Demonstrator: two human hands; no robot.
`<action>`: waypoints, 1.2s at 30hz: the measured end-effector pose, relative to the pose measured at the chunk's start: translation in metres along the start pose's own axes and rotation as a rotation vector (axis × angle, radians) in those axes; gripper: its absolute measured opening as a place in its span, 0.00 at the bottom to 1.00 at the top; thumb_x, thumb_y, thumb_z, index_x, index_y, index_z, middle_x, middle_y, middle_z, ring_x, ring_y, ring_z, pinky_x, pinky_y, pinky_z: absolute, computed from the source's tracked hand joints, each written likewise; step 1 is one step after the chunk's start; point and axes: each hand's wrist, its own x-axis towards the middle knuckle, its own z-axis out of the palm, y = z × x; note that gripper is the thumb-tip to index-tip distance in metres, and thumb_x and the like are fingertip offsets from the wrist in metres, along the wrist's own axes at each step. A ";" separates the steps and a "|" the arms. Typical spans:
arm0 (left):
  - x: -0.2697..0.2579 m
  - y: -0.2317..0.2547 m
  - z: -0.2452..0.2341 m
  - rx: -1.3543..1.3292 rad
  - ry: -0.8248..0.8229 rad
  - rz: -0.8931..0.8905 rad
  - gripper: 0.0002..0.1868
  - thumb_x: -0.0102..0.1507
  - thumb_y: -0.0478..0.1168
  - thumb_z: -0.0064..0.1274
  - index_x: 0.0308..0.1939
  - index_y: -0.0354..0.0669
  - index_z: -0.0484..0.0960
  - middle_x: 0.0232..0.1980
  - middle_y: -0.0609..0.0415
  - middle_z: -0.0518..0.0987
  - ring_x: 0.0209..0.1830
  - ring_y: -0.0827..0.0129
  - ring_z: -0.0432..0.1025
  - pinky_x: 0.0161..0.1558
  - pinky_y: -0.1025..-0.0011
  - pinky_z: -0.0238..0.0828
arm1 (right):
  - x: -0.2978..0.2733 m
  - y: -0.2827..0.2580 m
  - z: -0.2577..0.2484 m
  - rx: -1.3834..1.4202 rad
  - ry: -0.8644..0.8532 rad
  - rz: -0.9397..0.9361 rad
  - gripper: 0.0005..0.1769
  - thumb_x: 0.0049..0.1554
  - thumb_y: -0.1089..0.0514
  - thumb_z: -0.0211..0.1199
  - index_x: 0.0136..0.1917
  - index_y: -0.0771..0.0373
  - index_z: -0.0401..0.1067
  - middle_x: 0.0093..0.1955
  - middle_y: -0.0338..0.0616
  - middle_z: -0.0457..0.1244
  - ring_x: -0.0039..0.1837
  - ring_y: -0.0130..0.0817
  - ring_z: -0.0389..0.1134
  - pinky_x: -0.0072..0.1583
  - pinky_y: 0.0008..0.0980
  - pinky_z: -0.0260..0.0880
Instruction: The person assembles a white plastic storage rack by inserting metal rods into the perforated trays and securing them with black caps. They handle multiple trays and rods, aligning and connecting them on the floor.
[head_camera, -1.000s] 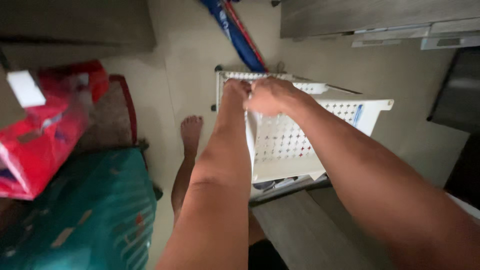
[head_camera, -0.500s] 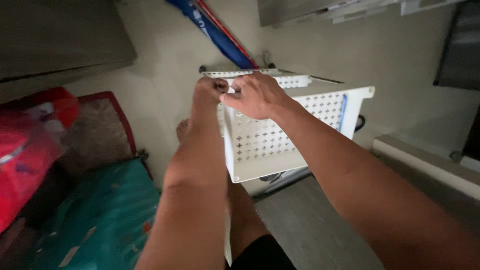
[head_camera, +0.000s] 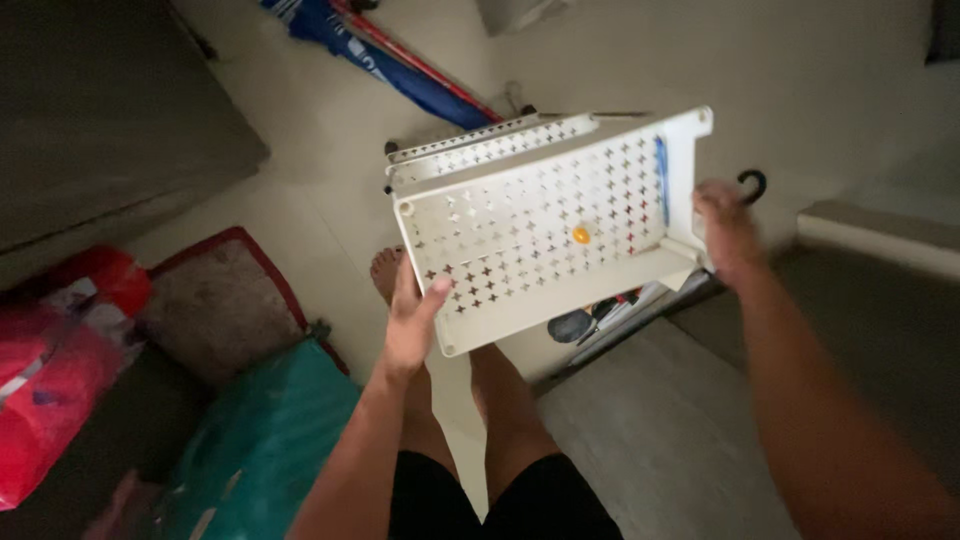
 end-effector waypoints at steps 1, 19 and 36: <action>0.005 0.001 -0.002 0.142 0.065 -0.070 0.35 0.69 0.56 0.47 0.74 0.39 0.63 0.69 0.46 0.71 0.67 0.57 0.66 0.68 0.60 0.60 | 0.005 0.016 0.003 0.100 -0.091 0.175 0.31 0.67 0.38 0.46 0.76 0.55 0.57 0.75 0.47 0.54 0.74 0.47 0.56 0.70 0.51 0.56; 0.090 0.097 0.279 1.775 -0.967 0.669 0.31 0.56 0.47 0.60 0.62 0.41 0.78 0.69 0.42 0.69 0.78 0.45 0.52 0.74 0.35 0.32 | 0.057 0.086 0.182 1.468 -0.464 0.353 0.20 0.62 0.55 0.60 0.59 0.74 0.72 0.52 0.52 0.68 0.48 0.36 0.70 0.45 0.27 0.69; 0.130 0.042 0.376 2.556 -1.218 -0.049 0.26 0.65 0.50 0.55 0.63 0.41 0.79 0.67 0.38 0.72 0.70 0.38 0.63 0.70 0.29 0.40 | 0.026 -0.014 0.067 0.814 -0.508 0.501 0.52 0.48 0.16 0.54 0.70 0.56 0.69 0.75 0.47 0.60 0.73 0.44 0.62 0.72 0.47 0.57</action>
